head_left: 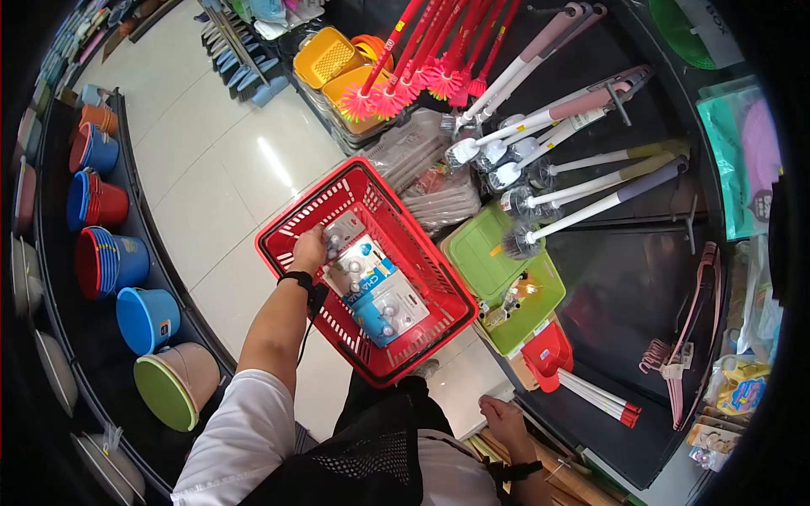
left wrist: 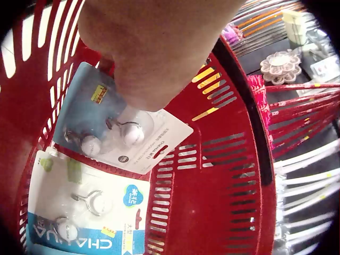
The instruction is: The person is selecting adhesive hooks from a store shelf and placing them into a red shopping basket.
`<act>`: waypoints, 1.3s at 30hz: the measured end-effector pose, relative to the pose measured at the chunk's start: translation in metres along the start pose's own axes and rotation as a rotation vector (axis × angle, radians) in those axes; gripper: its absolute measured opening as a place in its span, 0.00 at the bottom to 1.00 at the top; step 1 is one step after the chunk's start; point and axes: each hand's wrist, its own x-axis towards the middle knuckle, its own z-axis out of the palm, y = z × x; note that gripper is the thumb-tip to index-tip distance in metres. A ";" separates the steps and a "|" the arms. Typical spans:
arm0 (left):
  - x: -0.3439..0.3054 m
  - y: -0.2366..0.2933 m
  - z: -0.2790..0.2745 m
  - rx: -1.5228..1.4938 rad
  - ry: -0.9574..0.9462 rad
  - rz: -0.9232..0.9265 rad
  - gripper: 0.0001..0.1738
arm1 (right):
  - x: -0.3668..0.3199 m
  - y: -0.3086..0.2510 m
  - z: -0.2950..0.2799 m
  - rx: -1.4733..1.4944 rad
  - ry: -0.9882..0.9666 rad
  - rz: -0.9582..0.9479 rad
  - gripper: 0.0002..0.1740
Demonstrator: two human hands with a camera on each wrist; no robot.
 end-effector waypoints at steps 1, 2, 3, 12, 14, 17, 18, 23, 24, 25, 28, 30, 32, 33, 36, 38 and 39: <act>0.004 -0.002 0.002 0.019 -0.038 -0.014 0.13 | 0.001 0.001 0.002 0.003 0.001 0.007 0.14; 0.007 -0.003 0.005 0.021 -0.044 -0.011 0.13 | 0.000 -0.004 0.001 0.006 -0.012 0.045 0.14; 0.009 -0.004 0.008 0.047 -0.047 -0.010 0.12 | -0.001 -0.009 0.001 0.008 -0.024 0.084 0.14; -0.007 0.013 0.028 0.164 0.017 -0.053 0.45 | 0.003 -0.025 -0.003 0.017 -0.027 0.015 0.12; -0.025 0.013 0.036 0.180 0.102 -0.016 0.45 | 0.002 -0.019 -0.001 0.015 -0.026 0.026 0.12; -0.040 0.005 0.046 0.107 -0.052 0.022 0.42 | -0.002 -0.016 -0.001 -0.010 -0.023 0.031 0.13; -0.042 0.001 0.049 0.011 -0.188 0.048 0.41 | -0.003 -0.015 0.000 -0.033 -0.019 0.025 0.14; -0.058 0.006 0.051 -0.092 -0.439 -0.012 0.34 | -0.010 0.002 0.003 -0.080 0.002 0.001 0.15; -0.058 0.001 0.060 -0.090 -0.432 0.000 0.34 | -0.012 0.005 0.003 -0.095 -0.001 -0.006 0.15; -0.059 -0.005 0.071 -0.075 -0.459 0.036 0.33 | -0.016 0.010 0.003 -0.094 0.008 -0.015 0.15; -0.057 -0.012 0.089 -0.055 -0.412 0.150 0.33 | -0.027 0.023 0.005 -0.041 0.049 0.010 0.15; -0.061 0.004 0.077 -0.174 -0.368 -0.105 0.35 | -0.035 0.045 0.009 -0.052 0.084 -0.059 0.15; -0.049 0.000 0.069 -0.010 -0.355 -0.012 0.56 | -0.044 0.058 0.009 0.024 0.042 -0.046 0.14; -0.043 0.002 0.069 -0.049 -0.362 -0.052 0.59 | -0.051 0.057 0.006 -0.031 0.024 -0.006 0.15; -0.040 -0.005 0.072 0.094 -0.377 0.017 0.56 | -0.067 0.089 0.019 -0.062 -0.054 0.085 0.17; -0.030 -0.010 0.085 -0.095 -0.630 -0.195 0.50 | -0.067 0.101 0.022 -0.085 -0.082 0.136 0.17; -0.053 0.033 0.050 0.063 -0.543 -0.004 0.44 | -0.064 0.102 0.020 -0.056 -0.022 0.102 0.16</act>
